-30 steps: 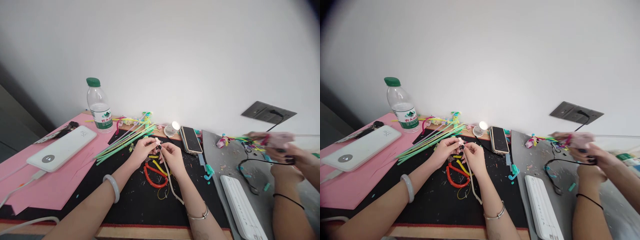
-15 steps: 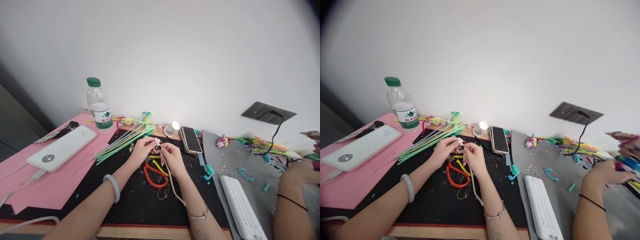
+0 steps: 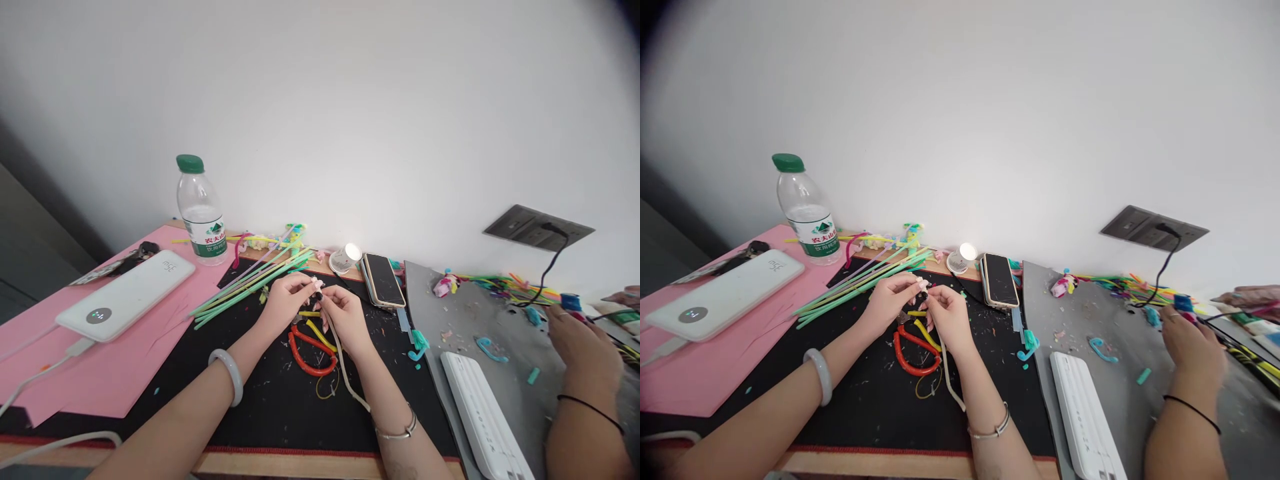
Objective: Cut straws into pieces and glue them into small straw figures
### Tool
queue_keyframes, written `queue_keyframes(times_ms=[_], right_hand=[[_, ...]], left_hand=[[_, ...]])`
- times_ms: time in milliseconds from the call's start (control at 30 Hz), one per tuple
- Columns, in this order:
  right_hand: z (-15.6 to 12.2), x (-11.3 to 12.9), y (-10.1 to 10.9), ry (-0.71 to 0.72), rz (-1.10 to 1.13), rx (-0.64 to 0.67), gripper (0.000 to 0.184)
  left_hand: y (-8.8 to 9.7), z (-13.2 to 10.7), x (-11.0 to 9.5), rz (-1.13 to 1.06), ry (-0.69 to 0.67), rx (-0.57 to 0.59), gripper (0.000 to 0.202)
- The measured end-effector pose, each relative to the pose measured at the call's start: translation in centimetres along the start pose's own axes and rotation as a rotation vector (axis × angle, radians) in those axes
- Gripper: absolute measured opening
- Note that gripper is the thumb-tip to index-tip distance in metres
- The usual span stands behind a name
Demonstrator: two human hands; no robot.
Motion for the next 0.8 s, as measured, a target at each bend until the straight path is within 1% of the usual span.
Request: queue_keyframes(times_ms=[100,267,400,500,600,700,733,800], right_hand=[[-0.05,0.18,0.03,-0.007,0.056,0.024,0.014],[-0.14,0.44,0.05,-0.051,0.162,0.093,0.015],[-0.22,0.51,0.11,-0.094,0.202,0.122,0.018],[-0.28,0.57,0.12,-0.115,0.203,0.130,0.019],[-0.32,0.66,0.07,-0.121,0.194,0.131,0.018],[-0.34,0.77,-0.02,-0.127,0.180,0.129,0.018],[-0.35,0.79,-0.04,-0.132,0.177,0.128,0.018],[-0.36,0.81,-0.06,-0.138,0.179,0.127,0.018]], left_hand=[[-0.07,-0.09,-0.06,-0.077,0.047,0.008,0.020],[0.00,-0.12,-0.11,-0.189,0.113,-0.013,0.024],[0.10,-0.04,-0.10,-0.185,0.127,-0.026,0.024],[0.17,-0.04,-0.16,-0.127,0.089,-0.028,0.021],[0.22,-0.12,-0.35,-0.040,-0.006,-0.030,0.019],[0.26,-0.24,-0.53,0.053,-0.089,-0.061,0.022],[0.24,-0.26,-0.54,0.065,-0.096,-0.066,0.022],[0.12,-0.27,-0.43,0.045,-0.057,-0.054,0.022]])
Point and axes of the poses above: each hand's wrist, its own z-axis towards the middle knuckle, its own y-axis out of the back of the hand, x = y × z, the point moved 3 cm from there along z, towards the middle knuckle, and after that the axes turned 12 degrees about -z, right-handed, at the moved point
